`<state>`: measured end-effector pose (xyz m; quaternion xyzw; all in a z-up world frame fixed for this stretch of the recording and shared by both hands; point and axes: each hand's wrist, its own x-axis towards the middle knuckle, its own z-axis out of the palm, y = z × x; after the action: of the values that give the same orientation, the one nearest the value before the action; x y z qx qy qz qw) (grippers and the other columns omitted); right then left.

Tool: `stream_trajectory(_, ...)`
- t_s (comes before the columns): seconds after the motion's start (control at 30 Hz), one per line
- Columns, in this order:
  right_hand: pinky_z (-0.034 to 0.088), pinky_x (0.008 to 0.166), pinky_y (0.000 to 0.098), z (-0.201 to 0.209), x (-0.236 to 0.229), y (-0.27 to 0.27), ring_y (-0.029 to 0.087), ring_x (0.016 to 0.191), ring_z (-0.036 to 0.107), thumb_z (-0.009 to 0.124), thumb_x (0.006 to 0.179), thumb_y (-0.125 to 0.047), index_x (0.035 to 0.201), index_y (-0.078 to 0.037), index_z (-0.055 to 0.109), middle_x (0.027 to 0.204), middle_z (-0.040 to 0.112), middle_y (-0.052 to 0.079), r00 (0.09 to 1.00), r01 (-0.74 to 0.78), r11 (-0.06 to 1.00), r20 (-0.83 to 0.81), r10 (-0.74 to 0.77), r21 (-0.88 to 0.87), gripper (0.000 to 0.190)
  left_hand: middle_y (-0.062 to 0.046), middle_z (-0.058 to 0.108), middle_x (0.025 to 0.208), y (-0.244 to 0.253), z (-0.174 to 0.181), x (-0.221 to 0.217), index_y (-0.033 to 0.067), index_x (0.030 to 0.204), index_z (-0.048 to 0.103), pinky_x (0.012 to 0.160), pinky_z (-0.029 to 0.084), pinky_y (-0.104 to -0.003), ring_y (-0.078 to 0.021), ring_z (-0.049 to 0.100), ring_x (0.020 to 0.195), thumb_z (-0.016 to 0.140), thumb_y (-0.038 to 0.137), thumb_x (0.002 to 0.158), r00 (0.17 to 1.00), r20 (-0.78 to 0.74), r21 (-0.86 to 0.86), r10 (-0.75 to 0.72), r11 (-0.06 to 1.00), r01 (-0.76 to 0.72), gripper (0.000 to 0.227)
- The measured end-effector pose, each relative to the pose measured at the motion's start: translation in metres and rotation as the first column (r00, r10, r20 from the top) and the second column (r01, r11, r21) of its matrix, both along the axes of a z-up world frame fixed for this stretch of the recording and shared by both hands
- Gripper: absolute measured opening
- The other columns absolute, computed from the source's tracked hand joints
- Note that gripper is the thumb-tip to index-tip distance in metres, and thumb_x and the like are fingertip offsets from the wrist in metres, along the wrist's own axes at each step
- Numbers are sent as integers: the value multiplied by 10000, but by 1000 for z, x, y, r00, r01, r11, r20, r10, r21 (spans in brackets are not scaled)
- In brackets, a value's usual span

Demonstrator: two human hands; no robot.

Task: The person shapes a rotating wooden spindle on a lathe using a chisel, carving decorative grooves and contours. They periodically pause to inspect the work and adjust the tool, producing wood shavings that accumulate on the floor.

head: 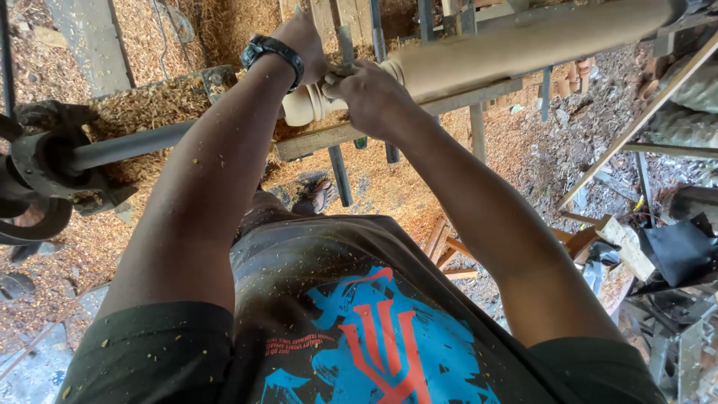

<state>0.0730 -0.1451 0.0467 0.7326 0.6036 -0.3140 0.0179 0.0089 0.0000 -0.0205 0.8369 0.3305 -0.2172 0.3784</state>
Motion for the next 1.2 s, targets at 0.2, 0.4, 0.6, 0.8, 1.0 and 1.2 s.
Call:
stream_trajectory(0.2,299,1127,694,8,6,1,536,1385,368,480,915,106,1316,-143,674,1373,577,291,999,27,998,39,-25,-56,510,-136,585,1131,-5,-24,9,-83,1468,245,718,571,-343,-250,608,953,609,144,1010,993,1,-107,117,987,-116,627)
stream_trajectory(0.4,297,1149,627,16,7,4,448,1464,294,426,883,159,1364,-177,649,1453,518,233,995,93,987,53,-86,-132,628,-170,582,1179,-4,-36,17,-92,1380,327,855,544,-368,-273,595,1039,616,193,1025,999,-26,-63,37,997,-39,539)
stream_trajectory(0.6,208,1211,610,22,14,8,479,1442,325,532,872,146,1350,-158,640,1432,536,250,994,82,983,88,-68,-165,578,-27,509,880,-5,-43,27,65,1140,503,799,435,-354,-199,483,775,519,468,1095,975,-97,76,-199,976,206,406)
stream_trajectory(0.8,422,526,443,46,50,-15,328,763,585,503,880,211,956,-39,750,732,656,166,998,-10,945,56,-9,328,360,-118,658,1371,2,40,-1,197,898,730,1031,577,-346,-205,645,1231,586,326,1022,893,204,-477,400,838,-267,230)
stream_trajectory(1.0,433,614,306,93,48,-82,190,801,604,548,1120,-97,1173,99,652,1062,629,174,903,344,374,-195,-382,861,228,47,329,694,-10,35,8,176,785,420,530,295,-309,-117,287,579,279,264,1167,973,220,-397,-70,905,155,416)
stream_trajectory(1.2,717,508,361,53,16,-149,403,928,775,568,1058,-286,1120,-46,576,1055,637,184,425,871,61,-688,-588,487,248,20,324,569,-13,49,17,137,832,504,385,344,-300,-122,273,404,211,459,1164,945,226,-408,-238,857,314,547)
